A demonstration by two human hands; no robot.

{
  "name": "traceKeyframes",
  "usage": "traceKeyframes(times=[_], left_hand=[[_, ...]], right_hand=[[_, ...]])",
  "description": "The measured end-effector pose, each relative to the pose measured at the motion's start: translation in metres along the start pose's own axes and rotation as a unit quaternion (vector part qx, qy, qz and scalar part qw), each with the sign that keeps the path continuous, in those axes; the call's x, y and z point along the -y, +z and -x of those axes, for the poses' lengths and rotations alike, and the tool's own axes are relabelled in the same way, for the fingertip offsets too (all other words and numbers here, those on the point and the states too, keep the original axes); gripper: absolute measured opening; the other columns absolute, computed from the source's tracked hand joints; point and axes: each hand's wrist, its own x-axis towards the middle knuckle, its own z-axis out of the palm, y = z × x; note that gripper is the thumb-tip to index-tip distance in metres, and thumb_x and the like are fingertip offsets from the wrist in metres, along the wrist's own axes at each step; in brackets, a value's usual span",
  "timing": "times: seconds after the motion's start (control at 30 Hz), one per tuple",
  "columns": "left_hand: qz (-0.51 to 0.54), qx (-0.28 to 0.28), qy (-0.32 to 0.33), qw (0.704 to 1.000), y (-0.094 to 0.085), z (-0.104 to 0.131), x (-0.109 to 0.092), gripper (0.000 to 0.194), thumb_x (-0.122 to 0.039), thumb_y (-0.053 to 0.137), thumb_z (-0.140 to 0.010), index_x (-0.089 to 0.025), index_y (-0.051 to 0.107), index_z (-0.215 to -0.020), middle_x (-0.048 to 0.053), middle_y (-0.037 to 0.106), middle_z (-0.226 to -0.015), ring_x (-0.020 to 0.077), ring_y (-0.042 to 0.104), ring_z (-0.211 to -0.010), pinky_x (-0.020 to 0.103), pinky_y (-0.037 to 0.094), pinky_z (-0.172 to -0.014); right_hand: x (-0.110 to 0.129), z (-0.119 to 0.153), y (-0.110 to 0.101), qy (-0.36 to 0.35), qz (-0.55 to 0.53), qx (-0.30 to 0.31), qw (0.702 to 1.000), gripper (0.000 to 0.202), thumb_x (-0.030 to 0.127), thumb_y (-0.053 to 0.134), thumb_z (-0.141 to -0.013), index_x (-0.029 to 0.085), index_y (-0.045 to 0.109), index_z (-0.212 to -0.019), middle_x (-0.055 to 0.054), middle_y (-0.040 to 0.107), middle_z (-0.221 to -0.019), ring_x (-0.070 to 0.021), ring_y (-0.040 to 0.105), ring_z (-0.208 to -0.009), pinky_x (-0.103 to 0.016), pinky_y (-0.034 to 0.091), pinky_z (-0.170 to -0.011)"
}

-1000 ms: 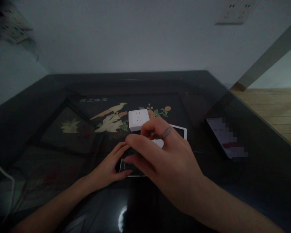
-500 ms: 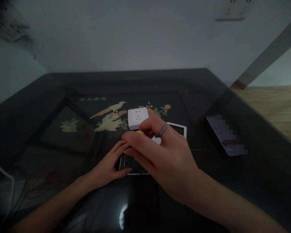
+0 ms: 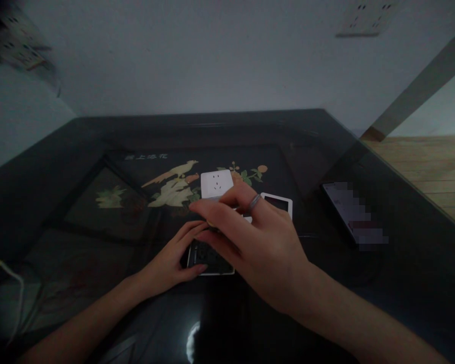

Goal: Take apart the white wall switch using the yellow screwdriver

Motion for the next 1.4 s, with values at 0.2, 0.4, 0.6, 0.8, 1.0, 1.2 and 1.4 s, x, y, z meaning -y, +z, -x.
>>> traceKeyframes(times=[0.2,0.4,0.6,0.8,1.0,1.2,1.4], left_hand=[[0.002,0.005,-0.008,1.000,0.000,-0.001,-0.001,0.073,-0.032,0.068,-0.082,-0.026,0.030,-0.144,0.012,0.037,-0.143,0.0313,0.042,-0.132,0.053,0.037,-0.111],[0.003,0.004,-0.010,1.000,-0.001,-0.001,-0.002,0.072,-0.031,0.068,-0.082,-0.025,0.031,-0.144,0.012,0.037,-0.143,0.0311,0.040,-0.134,0.054,0.034,-0.113],[0.004,0.003,-0.006,1.000,0.000,0.000,-0.001,0.072,-0.032,0.068,-0.083,-0.026,0.030,-0.144,0.011,0.036,-0.144,0.0302,0.042,-0.132,0.051,0.037,-0.112],[-0.004,0.003,-0.011,1.000,0.000,0.000,-0.001,0.073,-0.031,0.067,-0.083,-0.026,0.030,-0.145,0.012,0.036,-0.143,0.0327,0.041,-0.132,0.055,0.036,-0.112],[-0.003,-0.001,-0.003,1.000,0.000,-0.001,-0.001,0.071,-0.032,0.067,-0.083,-0.026,0.032,-0.144,0.012,0.038,-0.143,0.0326,0.043,-0.131,0.054,0.038,-0.111],[0.004,0.006,-0.013,1.000,-0.001,-0.001,-0.002,0.072,-0.033,0.067,-0.082,-0.025,0.032,-0.145,0.013,0.038,-0.143,0.0319,0.043,-0.131,0.053,0.038,-0.111],[-0.001,0.003,-0.003,1.000,0.000,-0.001,-0.002,0.070,-0.032,0.066,-0.083,-0.024,0.032,-0.144,0.013,0.037,-0.143,0.0310,0.041,-0.133,0.053,0.035,-0.113]], right_hand=[[-0.003,-0.004,-0.015,0.037,-0.061,0.112,0.991,0.040,0.006,0.050,-0.091,0.023,0.052,-0.127,-0.005,0.067,-0.117,-0.0186,0.066,-0.106,-0.033,0.055,-0.092],[-0.002,0.000,-0.004,0.007,-0.013,0.009,1.000,0.022,0.017,0.065,-0.087,0.021,0.065,-0.108,-0.005,0.064,-0.097,-0.0156,0.065,-0.083,-0.027,0.057,-0.072],[0.001,-0.002,-0.007,0.027,-0.045,0.071,0.996,0.041,0.005,0.052,-0.091,0.021,0.055,-0.128,-0.004,0.069,-0.112,-0.0145,0.067,-0.100,-0.025,0.055,-0.085],[0.000,-0.003,-0.004,0.046,-0.075,0.092,0.992,0.044,0.004,0.052,-0.089,0.018,0.047,-0.130,-0.009,0.068,-0.123,-0.0185,0.067,-0.107,-0.030,0.058,-0.086],[-0.002,-0.001,0.004,0.017,-0.012,0.001,1.000,0.023,0.019,0.063,-0.088,0.019,0.060,-0.111,-0.008,0.070,-0.107,-0.0211,0.067,-0.102,-0.034,0.057,-0.087],[-0.002,-0.006,-0.015,0.056,-0.083,0.109,0.989,0.039,0.004,0.052,-0.088,0.021,0.056,-0.123,-0.004,0.071,-0.113,-0.0166,0.068,-0.103,-0.029,0.055,-0.089],[-0.002,-0.002,-0.006,0.028,-0.027,0.025,0.999,0.018,0.020,0.065,-0.087,0.021,0.064,-0.105,-0.007,0.067,-0.104,-0.0187,0.067,-0.094,-0.030,0.057,-0.079]])
